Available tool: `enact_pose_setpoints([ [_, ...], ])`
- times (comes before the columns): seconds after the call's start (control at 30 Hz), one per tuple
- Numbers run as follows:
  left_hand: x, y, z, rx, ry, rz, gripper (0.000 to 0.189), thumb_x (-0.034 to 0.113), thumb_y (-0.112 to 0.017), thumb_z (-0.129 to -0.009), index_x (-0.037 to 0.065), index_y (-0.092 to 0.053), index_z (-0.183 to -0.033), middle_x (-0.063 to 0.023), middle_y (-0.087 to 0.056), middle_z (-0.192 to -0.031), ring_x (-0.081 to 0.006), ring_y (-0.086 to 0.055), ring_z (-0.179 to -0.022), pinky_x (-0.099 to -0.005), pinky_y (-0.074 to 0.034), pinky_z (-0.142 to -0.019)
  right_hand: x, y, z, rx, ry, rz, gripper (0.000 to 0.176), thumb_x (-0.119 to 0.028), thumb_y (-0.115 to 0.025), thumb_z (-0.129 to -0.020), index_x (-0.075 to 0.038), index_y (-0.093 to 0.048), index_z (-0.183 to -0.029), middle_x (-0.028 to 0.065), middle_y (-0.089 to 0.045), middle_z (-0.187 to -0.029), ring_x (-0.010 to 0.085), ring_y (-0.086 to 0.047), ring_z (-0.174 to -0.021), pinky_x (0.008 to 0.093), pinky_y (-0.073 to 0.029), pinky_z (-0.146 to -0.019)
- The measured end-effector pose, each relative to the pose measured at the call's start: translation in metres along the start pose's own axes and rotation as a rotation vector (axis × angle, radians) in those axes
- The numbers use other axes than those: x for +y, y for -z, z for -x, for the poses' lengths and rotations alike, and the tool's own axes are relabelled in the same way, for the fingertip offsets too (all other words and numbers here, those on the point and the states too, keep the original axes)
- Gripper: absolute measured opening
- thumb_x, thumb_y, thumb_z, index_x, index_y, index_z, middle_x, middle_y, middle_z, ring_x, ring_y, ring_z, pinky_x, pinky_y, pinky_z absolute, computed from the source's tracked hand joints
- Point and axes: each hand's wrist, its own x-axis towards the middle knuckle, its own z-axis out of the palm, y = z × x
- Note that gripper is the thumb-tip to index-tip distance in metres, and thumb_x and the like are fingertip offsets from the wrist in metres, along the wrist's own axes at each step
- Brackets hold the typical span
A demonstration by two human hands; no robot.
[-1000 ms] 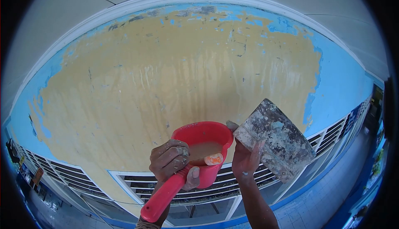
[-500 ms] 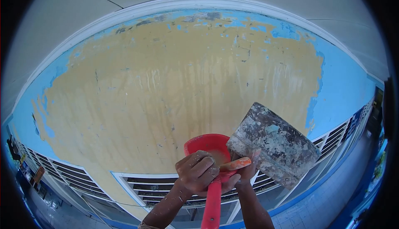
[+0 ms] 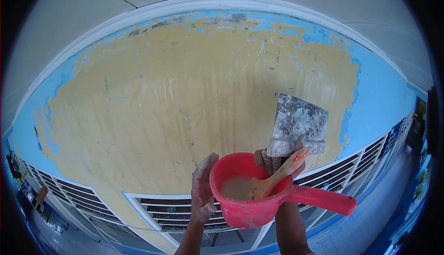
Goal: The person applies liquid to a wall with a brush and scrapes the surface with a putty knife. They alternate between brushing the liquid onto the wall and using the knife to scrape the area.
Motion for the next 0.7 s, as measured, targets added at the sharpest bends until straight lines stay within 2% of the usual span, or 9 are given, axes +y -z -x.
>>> enact_pose_setpoints([
  [0.07, -0.001, 0.002, -0.003, 0.028, -0.05, 0.009, 0.125, 0.081, -0.073, -0.06, 0.006, -0.029, -0.15, -0.0219, -0.034, -0.153, -0.0381, -0.026, -0.147, -0.0546, -0.027, -0.118, 0.005, -0.002, -0.001, -0.08, -0.001, 0.011, 0.06, -0.048, -0.045, -0.1, -0.01, -0.04, -0.145, 0.0229, -0.062, -0.112, 0.0359, -0.064, -0.095, 0.0557, -0.051, -0.083],
  [0.13, 0.002, 0.003, -0.016, -0.037, -0.266, 0.076, 0.102, 0.082, -0.069, -0.065, 0.002, -0.058, -0.127, -0.021, -0.058, -0.13, -0.0402, -0.044, -0.135, -0.059, -0.028, -0.115, 0.015, -0.016, -0.018, -0.16, 0.001, 0.022, 0.06, -0.049, -0.045, -0.1, -0.009, -0.041, -0.144, 0.0228, -0.062, -0.111, 0.0358, -0.064, -0.094, 0.0555, -0.051, -0.083],
  [0.17, 0.007, 0.002, -0.021, -0.036, -0.264, 0.078, 0.102, 0.082, -0.069, -0.065, 0.002, -0.058, -0.127, -0.021, -0.058, -0.13, -0.0402, -0.044, -0.135, -0.059, -0.028, -0.115, 0.014, -0.017, -0.018, -0.2, 0.002, 0.028, 0.059, -0.049, -0.045, -0.1, -0.009, -0.041, -0.144, 0.0227, -0.062, -0.11, 0.0358, -0.064, -0.093, 0.0554, -0.051, -0.083],
  [0.23, 0.023, -0.004, -0.03, -0.2, -0.414, 0.02, 0.086, 0.085, -0.063, -0.069, 0.001, -0.07, -0.089, -0.0152, -0.069, -0.09, -0.0391, -0.061, -0.113, -0.0632, -0.033, -0.11, 0.013, -0.019, -0.017, -0.277, 0.001, 0.038, 0.059, -0.049, -0.045, -0.1, -0.009, -0.042, -0.143, 0.0226, -0.062, -0.109, 0.0358, -0.064, -0.092, 0.0552, -0.052, -0.083],
  [0.27, 0.027, -0.012, -0.033, -0.099, -0.442, -0.021, 0.084, 0.086, -0.06, -0.07, 0.002, -0.066, -0.068, -0.009, -0.063, -0.067, -0.0331, -0.066, -0.087, -0.0627, -0.04, -0.102, 0.015, -0.023, -0.02, -0.318, 0.002, 0.042, 0.059, -0.049, -0.045, -0.1, -0.009, -0.042, -0.142, 0.0225, -0.062, -0.109, 0.0358, -0.064, -0.092, 0.0551, -0.052, -0.083],
  [0.4, 0.014, -0.013, -0.034, -0.003, -0.433, 0.064, 0.081, 0.082, -0.056, -0.077, 0.003, -0.06, -0.062, -0.0073, -0.057, -0.062, -0.0285, -0.062, -0.072, -0.0559, -0.046, -0.092, 0.026, -0.032, -0.023, -0.486, 0.012, 0.054, 0.059, -0.05, -0.044, -0.1, -0.008, -0.044, -0.141, 0.0223, -0.062, -0.107, 0.0357, -0.064, -0.09, 0.0547, -0.052, -0.082],
  [0.5, 0.016, -0.011, -0.042, -0.004, -0.448, 0.169, 0.077, 0.073, -0.052, -0.088, 0.004, -0.05, -0.054, -0.0049, -0.049, -0.054, -0.0229, -0.053, -0.056, -0.0456, -0.047, -0.074, 0.032, -0.042, -0.028, -0.614, 0.026, 0.071, 0.059, -0.051, -0.044, -0.099, -0.007, -0.045, -0.139, 0.0221, -0.063, -0.105, 0.0356, -0.063, -0.089, 0.0544, -0.052, -0.082],
  [0.57, 0.016, -0.001, -0.047, -0.184, -0.531, 0.123, 0.069, 0.057, -0.04, -0.099, 0.007, -0.048, -0.052, -0.0035, -0.045, -0.049, -0.0187, -0.046, -0.05, -0.0402, -0.04, -0.066, 0.027, -0.042, -0.023, -0.699, 0.036, 0.084, 0.059, -0.051, -0.044, -0.099, -0.007, -0.045, -0.138, 0.0219, -0.063, -0.104, 0.0356, -0.063, -0.088, 0.0541, -0.052, -0.082],
  [0.7, 0.03, -0.005, -0.056, -0.183, -0.549, 0.047, 0.066, 0.049, -0.044, -0.1, 0.007, -0.046, -0.049, -0.0027, -0.042, -0.046, -0.0162, -0.041, -0.045, -0.038, -0.037, -0.06, 0.033, -0.049, -0.02, -0.87, 0.047, 0.112, 0.059, -0.052, -0.044, -0.099, -0.006, -0.046, -0.137, 0.0217, -0.063, -0.102, 0.0355, -0.063, -0.086, 0.0537, -0.052, -0.082],
])
